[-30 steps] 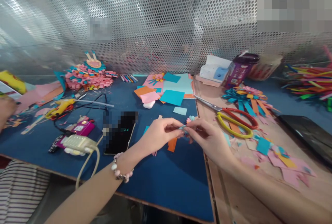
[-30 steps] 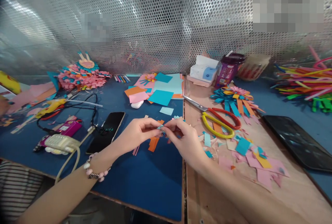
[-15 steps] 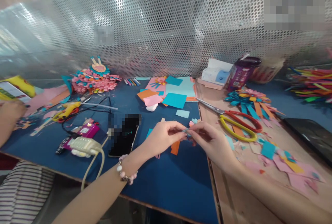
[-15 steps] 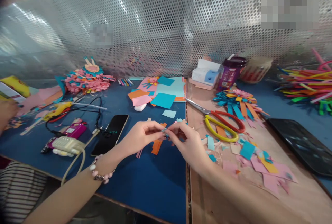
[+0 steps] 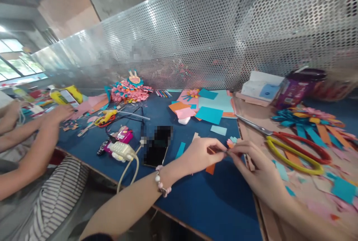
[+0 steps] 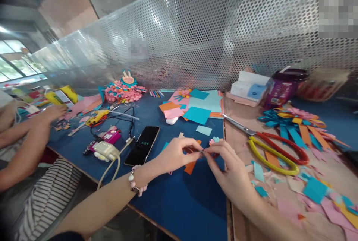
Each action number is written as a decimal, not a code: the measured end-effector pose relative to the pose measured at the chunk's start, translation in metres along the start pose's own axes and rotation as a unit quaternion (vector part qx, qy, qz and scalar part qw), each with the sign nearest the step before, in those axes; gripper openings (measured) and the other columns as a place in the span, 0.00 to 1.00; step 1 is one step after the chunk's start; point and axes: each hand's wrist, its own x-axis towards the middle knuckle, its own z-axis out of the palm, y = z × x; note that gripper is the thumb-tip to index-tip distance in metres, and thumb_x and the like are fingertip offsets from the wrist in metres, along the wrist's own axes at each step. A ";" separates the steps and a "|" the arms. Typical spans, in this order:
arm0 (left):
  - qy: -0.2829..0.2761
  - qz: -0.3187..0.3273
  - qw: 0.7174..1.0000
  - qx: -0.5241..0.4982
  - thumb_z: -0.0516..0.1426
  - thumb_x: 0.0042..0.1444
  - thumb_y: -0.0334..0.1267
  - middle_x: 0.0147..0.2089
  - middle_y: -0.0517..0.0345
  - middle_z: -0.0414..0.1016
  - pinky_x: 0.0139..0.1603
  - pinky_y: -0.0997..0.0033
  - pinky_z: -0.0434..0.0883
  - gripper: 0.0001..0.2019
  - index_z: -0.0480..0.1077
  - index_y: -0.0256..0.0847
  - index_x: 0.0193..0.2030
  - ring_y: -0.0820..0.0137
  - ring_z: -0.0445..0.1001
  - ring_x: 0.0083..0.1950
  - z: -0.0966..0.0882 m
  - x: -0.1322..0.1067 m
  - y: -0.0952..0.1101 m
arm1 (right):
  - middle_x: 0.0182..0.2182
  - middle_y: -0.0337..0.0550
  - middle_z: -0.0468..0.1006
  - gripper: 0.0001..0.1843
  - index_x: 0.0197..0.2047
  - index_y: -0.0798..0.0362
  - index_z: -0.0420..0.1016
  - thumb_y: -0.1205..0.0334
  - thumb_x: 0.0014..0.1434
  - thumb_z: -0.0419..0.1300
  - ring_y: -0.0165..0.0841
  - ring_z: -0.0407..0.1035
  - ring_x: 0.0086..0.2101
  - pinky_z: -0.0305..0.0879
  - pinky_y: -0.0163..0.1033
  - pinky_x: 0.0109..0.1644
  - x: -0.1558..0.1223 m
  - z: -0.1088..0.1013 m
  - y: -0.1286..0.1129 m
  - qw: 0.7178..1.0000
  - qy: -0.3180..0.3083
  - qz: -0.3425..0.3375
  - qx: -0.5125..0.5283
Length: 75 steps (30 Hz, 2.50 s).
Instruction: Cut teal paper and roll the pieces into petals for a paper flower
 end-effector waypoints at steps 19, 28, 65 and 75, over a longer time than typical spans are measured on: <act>0.009 0.083 0.992 0.095 0.57 0.54 0.34 0.38 0.55 0.75 0.42 0.72 0.70 0.05 0.71 0.37 0.36 0.71 0.74 0.38 0.004 -0.001 -0.002 | 0.35 0.43 0.64 0.07 0.39 0.51 0.62 0.73 0.61 0.51 0.34 0.61 0.39 0.60 0.44 0.45 -0.008 0.003 0.005 0.999 -0.039 -0.030 0.000; 0.002 0.099 0.989 0.106 0.57 0.53 0.33 0.36 0.56 0.75 0.42 0.72 0.69 0.04 0.72 0.37 0.36 0.71 0.73 0.38 0.004 -0.001 -0.005 | 0.34 0.43 0.65 0.06 0.37 0.52 0.62 0.73 0.62 0.51 0.34 0.61 0.38 0.60 0.42 0.43 -0.007 0.003 0.004 0.999 -0.041 -0.007 -0.004; 0.001 -0.080 0.995 -0.064 0.61 0.48 0.43 0.34 0.54 0.77 0.40 0.67 0.68 0.10 0.76 0.38 0.33 0.66 0.73 0.38 -0.011 0.002 -0.002 | 0.21 0.38 0.70 0.19 0.25 0.53 0.69 0.47 0.58 0.56 0.28 0.61 0.23 0.55 0.34 0.26 0.004 -0.007 -0.007 0.913 -0.137 0.299 0.243; 0.012 -0.058 0.994 -0.095 0.60 0.51 0.42 0.37 0.53 0.77 0.42 0.68 0.69 0.11 0.74 0.37 0.38 0.68 0.74 0.39 -0.006 0.001 -0.003 | 0.16 0.35 0.68 0.18 0.29 0.53 0.72 0.50 0.63 0.50 0.28 0.61 0.20 0.55 0.33 0.24 0.001 -0.007 -0.016 0.937 -0.112 0.286 0.167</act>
